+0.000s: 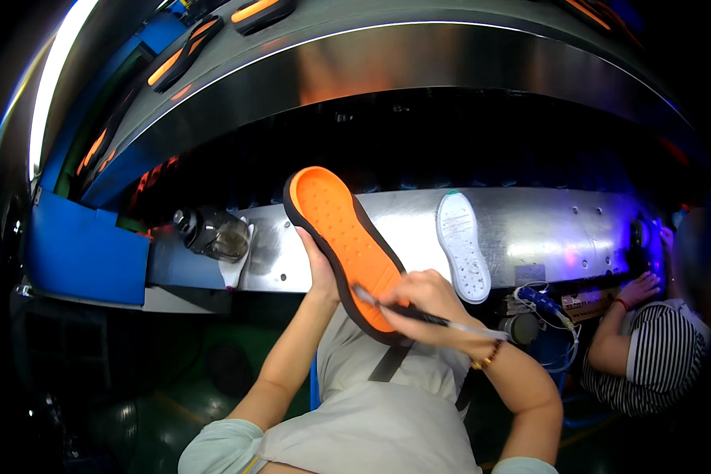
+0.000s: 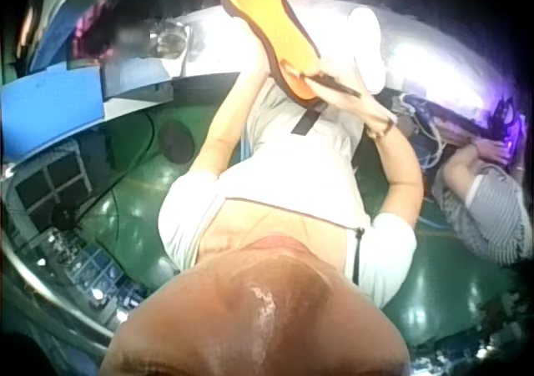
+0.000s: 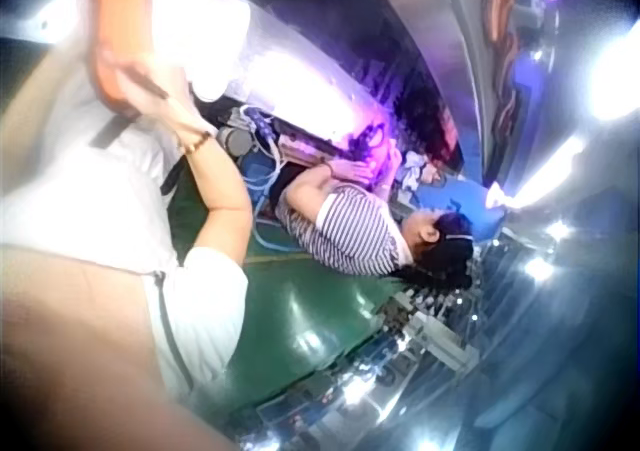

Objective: The person repeatedly picks up orange shoe soles from a conveyor belt, applies a dark substance to the bottom surface using a brush, and places them back on the belt. The process is repeated for multiple soles in a continuous loop.

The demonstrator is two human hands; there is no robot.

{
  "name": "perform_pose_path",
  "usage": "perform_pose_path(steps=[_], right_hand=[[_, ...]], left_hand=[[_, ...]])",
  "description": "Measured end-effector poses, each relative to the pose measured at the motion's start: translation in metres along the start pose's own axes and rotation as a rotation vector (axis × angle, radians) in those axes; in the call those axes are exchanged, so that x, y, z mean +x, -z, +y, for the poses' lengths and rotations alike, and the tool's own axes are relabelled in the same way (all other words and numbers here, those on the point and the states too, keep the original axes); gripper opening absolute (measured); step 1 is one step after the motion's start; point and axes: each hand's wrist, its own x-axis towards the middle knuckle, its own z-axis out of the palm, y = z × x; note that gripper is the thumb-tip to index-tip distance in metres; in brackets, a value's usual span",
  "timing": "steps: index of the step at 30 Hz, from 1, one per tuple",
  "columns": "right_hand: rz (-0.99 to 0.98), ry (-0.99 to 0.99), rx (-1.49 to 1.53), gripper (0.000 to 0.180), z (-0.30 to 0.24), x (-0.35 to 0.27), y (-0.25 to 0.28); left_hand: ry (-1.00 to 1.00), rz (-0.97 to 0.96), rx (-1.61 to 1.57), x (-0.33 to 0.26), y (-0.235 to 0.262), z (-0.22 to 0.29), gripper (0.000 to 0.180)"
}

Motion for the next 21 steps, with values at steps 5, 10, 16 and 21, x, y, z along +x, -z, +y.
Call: perform_pose_path(steps=[5,10,16,21], right_hand=[[-0.045,-0.034,0.259,0.015,-0.021,0.005,0.032],[0.309,0.001,0.303,0.014,-0.019,0.056,0.054],[-0.046,0.089,0.413,0.014,-0.039,0.029,0.042],[0.169,0.099,0.229,0.013,-0.028,0.037,0.046]], left_hand=[[0.083,-0.085,-0.056,-0.005,0.002,0.001,0.085],[0.024,-0.185,-0.07,-0.017,-0.047,-0.014,0.079],[0.082,-0.142,-0.068,-0.02,-0.038,-0.002,0.076],[-0.047,-0.05,-0.027,-0.012,-0.048,-0.002,0.082]])
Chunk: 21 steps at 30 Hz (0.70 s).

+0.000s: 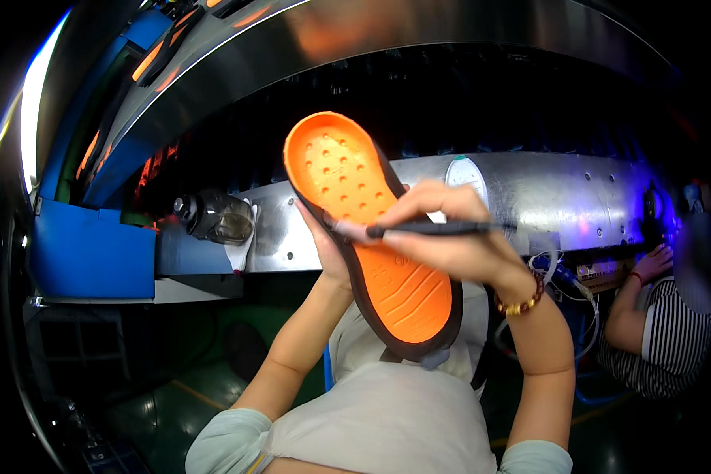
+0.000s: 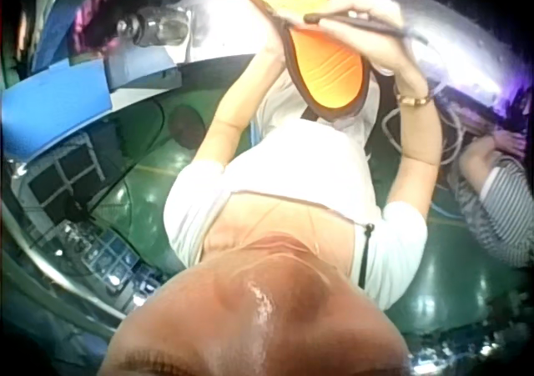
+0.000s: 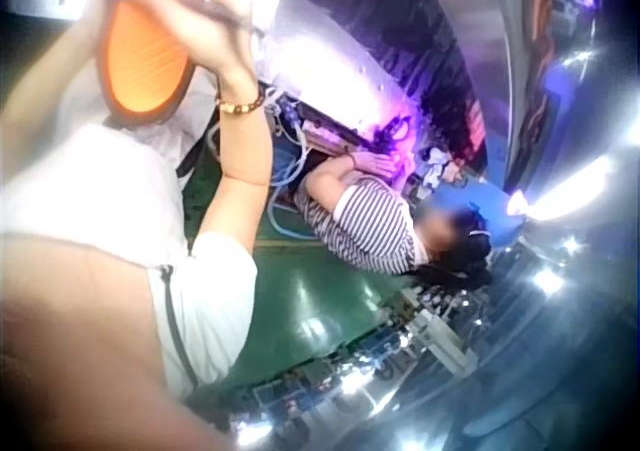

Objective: The person repeatedly picks up orange shoe soles from a conveyor belt, applies a dark substance to the bottom surface using a brush, and places them back on the belt. The process is repeated for multiple soles in a continuous loop.

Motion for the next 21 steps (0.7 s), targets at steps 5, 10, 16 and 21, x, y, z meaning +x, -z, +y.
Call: perform_pose_path(steps=[5,10,16,21], right_hand=[[-0.16,-0.077,0.25,0.016,-0.014,-0.015,-0.003],[-0.126,0.026,0.11,0.017,-0.011,-0.012,-0.003],[0.029,-0.116,0.19,0.017,-0.006,-0.016,0.008],[-0.312,0.013,0.209,0.02,-0.017,-0.031,0.003]], left_hand=[[-0.141,0.075,0.002,0.008,0.01,0.015,0.087],[-0.265,-0.007,0.006,0.021,0.008,0.026,0.089],[-0.323,-0.041,0.003,0.024,0.005,0.039,0.092],[-0.341,-0.034,0.025,0.023,0.005,0.052,0.093]])
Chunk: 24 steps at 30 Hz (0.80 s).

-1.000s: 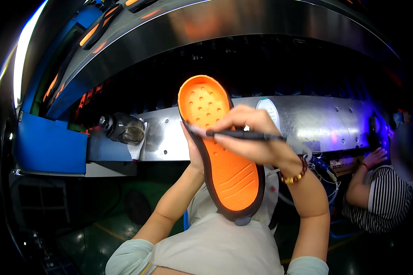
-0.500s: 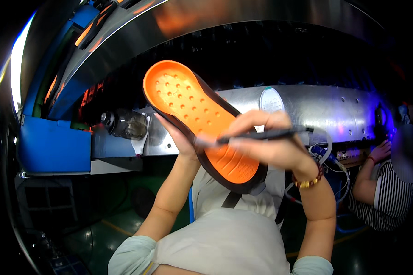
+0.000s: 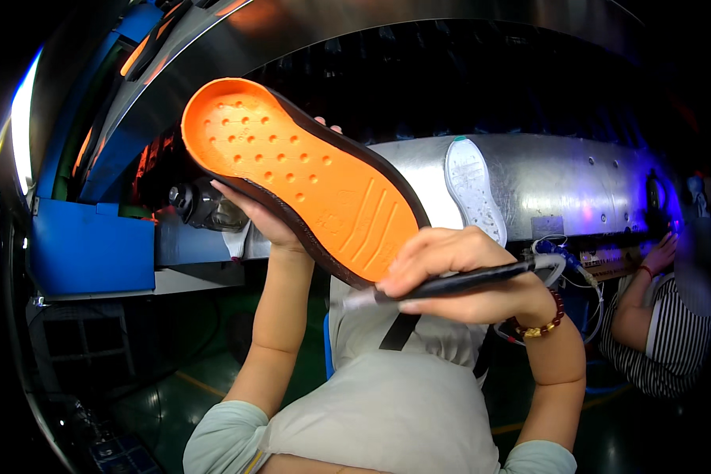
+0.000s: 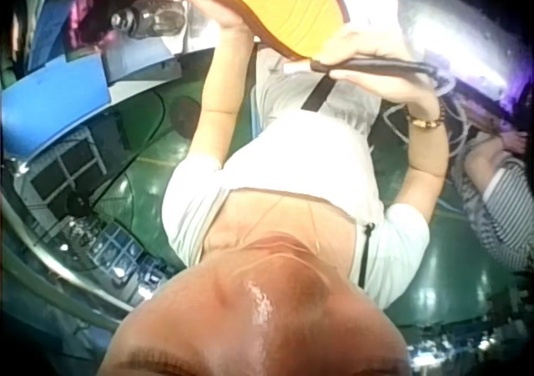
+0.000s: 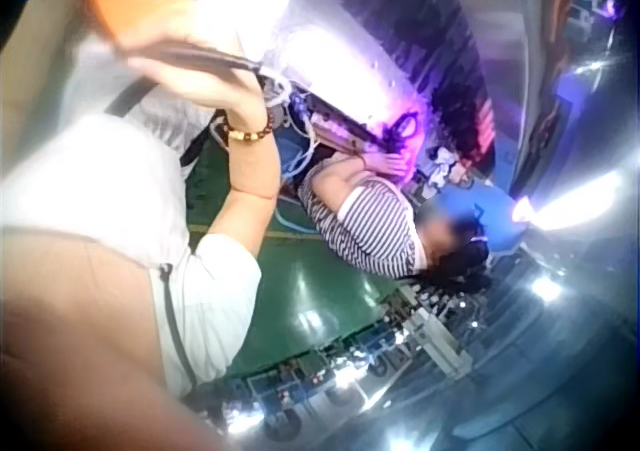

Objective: The person repeatedly picks up orange shoe soles from a conveyor belt, applies a dark substance to the bottom surface using a brush, and places them back on the belt. The process is repeated for multiple soles in a continuous loop.

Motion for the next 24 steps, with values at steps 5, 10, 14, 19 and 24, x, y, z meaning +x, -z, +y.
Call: perform_pose_path(steps=[5,10,14,19,24], right_hand=[[0.24,-0.106,-0.093,0.022,0.01,-0.01,0.009],[0.0,-0.035,-0.065,0.022,0.007,-0.024,0.01],[0.261,-0.108,-0.183,0.021,0.015,-0.029,0.013],[0.131,-0.021,0.092,0.02,0.013,-0.025,0.012],[0.37,-0.023,0.541,0.018,0.017,-0.015,-0.001]], left_hand=[[-0.025,0.007,0.061,0.003,-0.004,0.004,0.092],[-0.004,0.005,0.117,0.0,-0.01,0.014,0.092],[-0.032,-0.029,0.171,0.007,-0.012,0.015,0.091],[-0.034,-0.144,0.059,0.013,-0.017,0.029,0.082],[0.108,-0.409,-0.351,0.0,-0.044,0.029,0.076]])
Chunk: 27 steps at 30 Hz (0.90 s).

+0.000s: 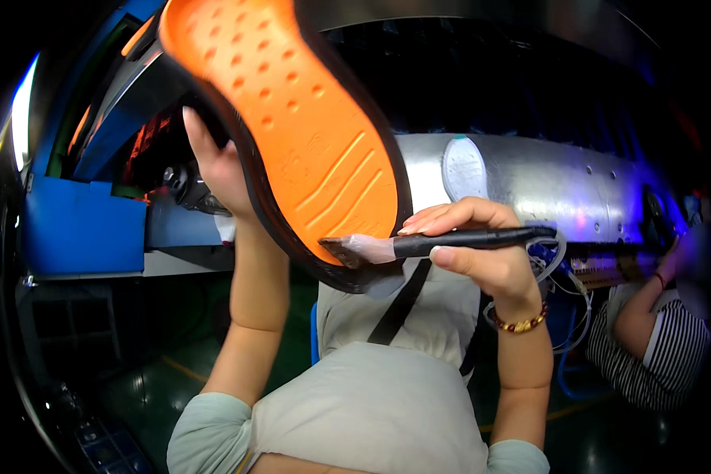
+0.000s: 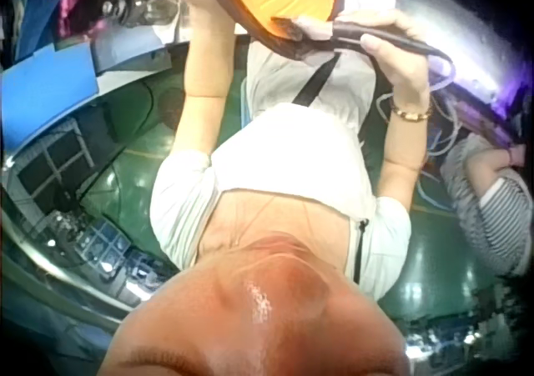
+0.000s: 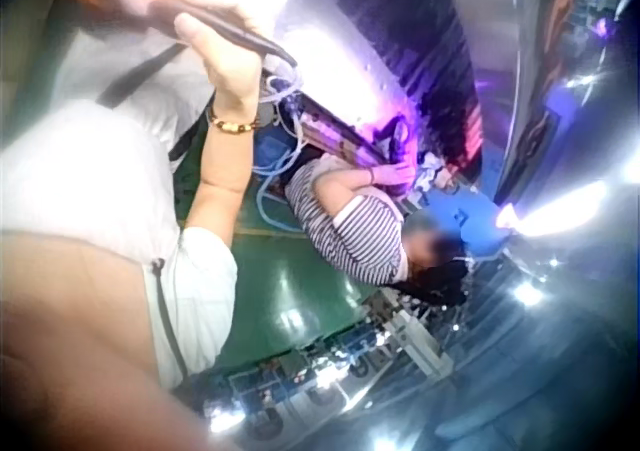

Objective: The person repeatedly picks up orange shoe soles from a conveyor belt, applies a dark substance to the bottom surface using a brush, and places them back on the belt. The process is repeated for multiple soles in a continuous loop.

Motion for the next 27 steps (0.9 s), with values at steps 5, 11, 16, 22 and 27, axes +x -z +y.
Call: perform_pose_path(steps=[5,11,16,22,27], right_hand=[[0.137,0.036,0.013,0.016,0.012,-0.001,-0.029],[0.118,0.143,-0.225,0.018,0.006,0.0,-0.034],[-0.113,0.123,-0.201,0.021,-0.003,0.004,-0.038],[-0.333,0.156,-0.597,0.02,-0.025,0.023,-0.026],[-0.239,0.115,-0.508,0.018,-0.019,0.023,-0.026]], left_hand=[[-0.131,0.04,0.172,-0.053,0.008,-0.046,0.071],[-0.069,0.193,-0.024,-0.057,0.001,-0.033,0.046],[-0.018,0.196,-0.004,-0.051,0.004,-0.029,0.041],[-0.023,0.11,0.072,-0.045,0.003,-0.022,0.041],[-0.031,0.128,0.096,-0.034,0.001,-0.015,0.037]])
